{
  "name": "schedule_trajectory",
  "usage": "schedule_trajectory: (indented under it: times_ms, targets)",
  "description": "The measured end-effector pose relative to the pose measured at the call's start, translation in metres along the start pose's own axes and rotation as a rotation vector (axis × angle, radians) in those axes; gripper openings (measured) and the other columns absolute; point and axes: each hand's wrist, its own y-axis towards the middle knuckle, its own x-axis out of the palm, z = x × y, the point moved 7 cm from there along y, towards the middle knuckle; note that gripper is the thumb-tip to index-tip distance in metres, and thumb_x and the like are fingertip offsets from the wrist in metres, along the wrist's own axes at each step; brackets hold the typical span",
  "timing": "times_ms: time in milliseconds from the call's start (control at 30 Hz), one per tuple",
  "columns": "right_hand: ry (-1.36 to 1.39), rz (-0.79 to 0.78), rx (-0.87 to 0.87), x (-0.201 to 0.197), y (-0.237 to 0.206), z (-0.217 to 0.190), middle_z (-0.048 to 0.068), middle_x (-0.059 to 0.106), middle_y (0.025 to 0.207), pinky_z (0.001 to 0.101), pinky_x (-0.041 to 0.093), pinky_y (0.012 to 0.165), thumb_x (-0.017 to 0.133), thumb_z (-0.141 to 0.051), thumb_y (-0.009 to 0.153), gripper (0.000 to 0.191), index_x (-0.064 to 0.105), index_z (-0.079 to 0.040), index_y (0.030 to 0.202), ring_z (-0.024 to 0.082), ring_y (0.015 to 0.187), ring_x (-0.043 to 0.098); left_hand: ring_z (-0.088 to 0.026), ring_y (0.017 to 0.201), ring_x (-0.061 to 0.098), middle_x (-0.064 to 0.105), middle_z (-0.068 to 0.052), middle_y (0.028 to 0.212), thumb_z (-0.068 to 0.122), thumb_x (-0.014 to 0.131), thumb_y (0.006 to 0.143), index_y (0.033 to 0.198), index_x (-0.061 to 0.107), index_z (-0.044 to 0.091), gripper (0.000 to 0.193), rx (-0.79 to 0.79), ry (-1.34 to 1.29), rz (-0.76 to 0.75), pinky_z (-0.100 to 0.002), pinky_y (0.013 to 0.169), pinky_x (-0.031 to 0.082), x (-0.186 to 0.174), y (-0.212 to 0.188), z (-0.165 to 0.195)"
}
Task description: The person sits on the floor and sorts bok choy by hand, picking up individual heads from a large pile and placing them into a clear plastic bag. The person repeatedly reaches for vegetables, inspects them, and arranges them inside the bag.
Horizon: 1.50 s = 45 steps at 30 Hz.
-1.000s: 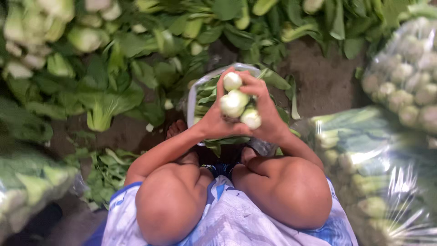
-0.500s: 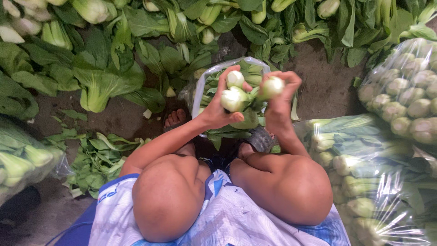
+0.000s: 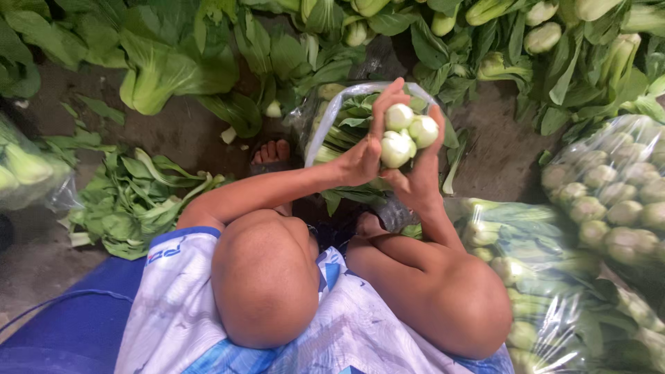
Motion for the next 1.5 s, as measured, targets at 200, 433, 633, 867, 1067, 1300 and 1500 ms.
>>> schedule_trajectory:
  times_ms: [200,433,633,867,1067,1300,1500]
  targets:
    - [0.327,0.156,0.042,-0.041,0.001,0.004,0.01,0.046,0.148,0.0356,0.046,0.115,0.084,-0.064,0.079,0.129,0.016,-0.001,0.169,0.023,0.129,0.052,-0.036,0.154,0.028,0.028,-0.021,0.164,0.07,0.023,0.112,0.154,0.034,0.009,0.075,-0.032,0.27,-0.144,-0.048,0.132,0.024,-0.021,0.021,0.029]
    - [-0.429,-0.049,-0.031,-0.049,0.026,-0.036,0.019,0.053,0.148,0.0433,0.048,0.117,0.099,-0.036,0.073,0.12,0.027,0.003,0.16,0.032,0.132,0.059,-0.039,0.086,0.066,0.069,-0.021,0.093,0.042,0.055,0.108,0.105,0.071,0.002,0.043,-0.395,0.922,-0.049,-0.048,0.078,0.051,-0.126,0.03,0.003]
    - [-0.799,0.026,-0.272,0.031,0.043,-0.019,0.021,0.053,0.144,0.0525,0.036,0.114,0.1,-0.039,0.08,0.111,0.031,0.005,0.155,0.039,0.13,0.053,-0.024,0.067,0.064,0.069,-0.009,0.074,0.051,0.057,0.104,0.09,0.074,0.0,0.055,-0.671,0.557,-0.115,-0.04,0.066,0.051,-0.128,0.019,-0.064]
    - [-0.833,-0.039,-0.39,0.067,0.035,-0.003,0.023,0.055,0.145,0.0521,0.037,0.114,0.086,-0.045,0.087,0.095,0.037,0.005,0.15,0.038,0.131,0.053,-0.005,0.074,0.055,0.066,0.005,0.082,0.036,0.069,0.1,0.095,0.072,-0.002,0.038,-0.628,-0.018,0.229,-0.026,0.064,0.045,-0.139,0.007,-0.06]
    - [-0.811,-0.357,-0.141,0.075,0.057,0.037,0.022,0.061,0.123,0.0488,0.043,0.101,0.071,-0.063,0.093,0.092,0.046,0.009,0.145,0.039,0.114,0.056,-0.003,0.064,0.049,0.061,0.002,0.07,0.023,0.074,0.099,0.091,0.071,-0.002,0.026,-0.431,0.43,0.182,-0.023,0.056,0.041,-0.136,0.007,-0.007]
    - [-0.947,-0.327,-0.357,0.09,0.092,0.021,0.019,0.061,0.123,0.05,0.042,0.099,0.069,-0.073,0.084,0.089,0.055,0.004,0.127,0.036,0.119,0.055,-0.001,0.07,0.052,0.063,0.002,0.075,0.015,0.073,0.101,0.096,0.068,-0.002,0.019,-0.326,0.525,0.205,-0.022,0.062,0.046,-0.143,0.011,0.02]
    - [-0.916,-0.163,-0.18,0.105,0.068,0.006,0.018,0.058,0.134,0.0498,0.038,0.107,0.072,-0.058,0.085,0.08,0.054,0.003,0.135,0.035,0.127,0.05,-0.003,0.074,0.055,0.066,0.002,0.082,0.015,0.074,0.102,0.099,0.071,-0.001,0.017,-0.351,0.465,0.229,-0.023,0.065,0.047,-0.153,0.005,0.022]
